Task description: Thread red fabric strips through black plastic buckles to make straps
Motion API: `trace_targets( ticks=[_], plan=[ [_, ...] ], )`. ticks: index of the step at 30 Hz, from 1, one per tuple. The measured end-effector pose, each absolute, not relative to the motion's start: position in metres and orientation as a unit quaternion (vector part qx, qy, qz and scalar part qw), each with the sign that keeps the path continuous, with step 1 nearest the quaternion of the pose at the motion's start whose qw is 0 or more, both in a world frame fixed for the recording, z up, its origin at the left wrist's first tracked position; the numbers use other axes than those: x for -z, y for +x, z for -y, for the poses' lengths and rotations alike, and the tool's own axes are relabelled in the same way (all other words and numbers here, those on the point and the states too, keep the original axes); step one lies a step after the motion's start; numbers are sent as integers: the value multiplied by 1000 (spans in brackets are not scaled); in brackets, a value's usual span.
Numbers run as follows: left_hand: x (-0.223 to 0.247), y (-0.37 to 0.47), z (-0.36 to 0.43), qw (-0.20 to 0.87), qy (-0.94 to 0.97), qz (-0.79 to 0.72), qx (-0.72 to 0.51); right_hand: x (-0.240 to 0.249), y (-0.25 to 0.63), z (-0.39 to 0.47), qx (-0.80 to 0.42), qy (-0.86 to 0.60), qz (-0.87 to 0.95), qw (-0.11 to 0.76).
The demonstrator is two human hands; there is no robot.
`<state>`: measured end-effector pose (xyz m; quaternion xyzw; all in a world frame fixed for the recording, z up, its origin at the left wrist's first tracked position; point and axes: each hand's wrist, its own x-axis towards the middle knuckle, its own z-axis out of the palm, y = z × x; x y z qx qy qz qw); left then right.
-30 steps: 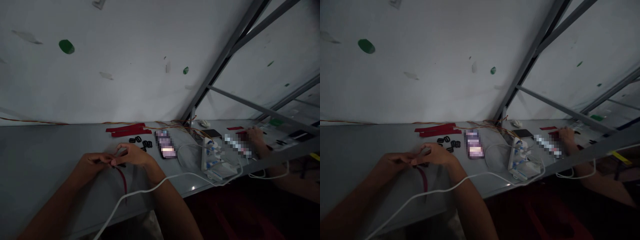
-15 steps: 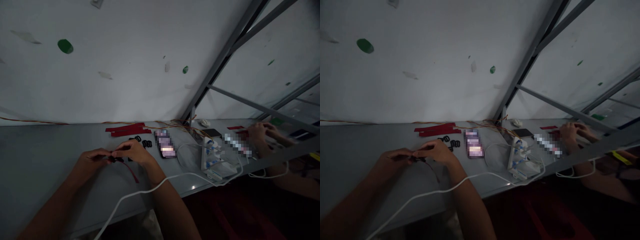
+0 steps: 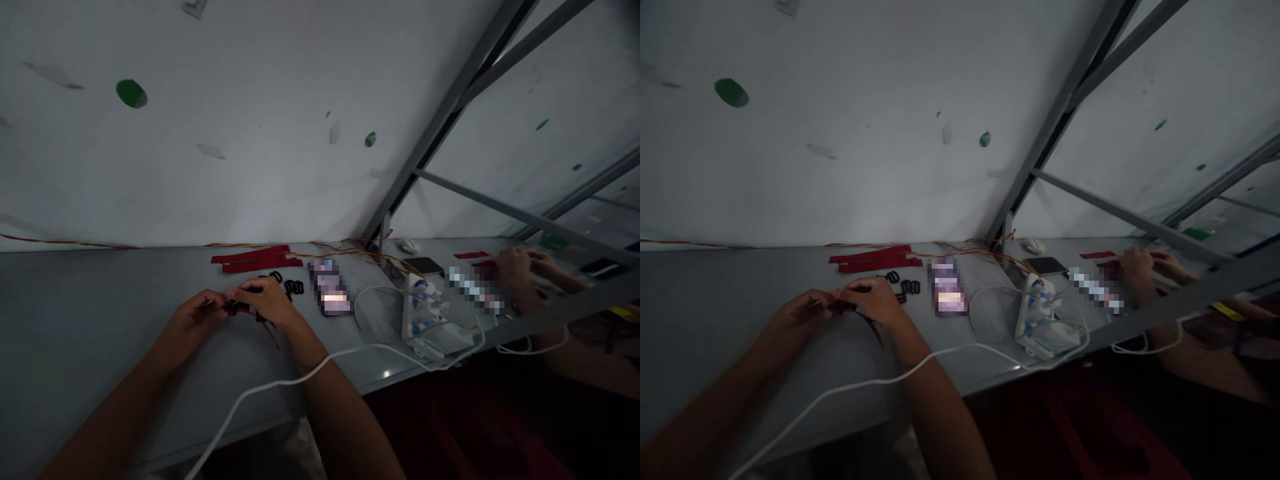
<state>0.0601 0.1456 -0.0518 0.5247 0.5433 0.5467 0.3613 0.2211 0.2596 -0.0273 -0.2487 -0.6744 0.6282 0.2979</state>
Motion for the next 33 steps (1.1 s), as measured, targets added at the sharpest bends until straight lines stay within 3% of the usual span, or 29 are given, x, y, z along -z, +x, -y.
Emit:
trace_targets(
  ticks=[8, 14, 21, 27, 33],
  plan=[
    [52, 56, -146, 326, 483, -535, -612, 23, 225, -259, -699, -196, 636, 263],
    [46, 57, -145, 301, 467, -552, -622, 26, 226, -260, -732, -235, 586, 258],
    [54, 52, -148, 221, 545, -580, -563, 30, 225, -263, -654, -261, 663, 255],
    [55, 56, -146, 277, 563, -554, -547, 31, 223, -259, -659, -213, 686, 224],
    [52, 57, -144, 293, 554, -547, -555, 32, 223, -262, -434, -272, 791, 335]
  ],
)
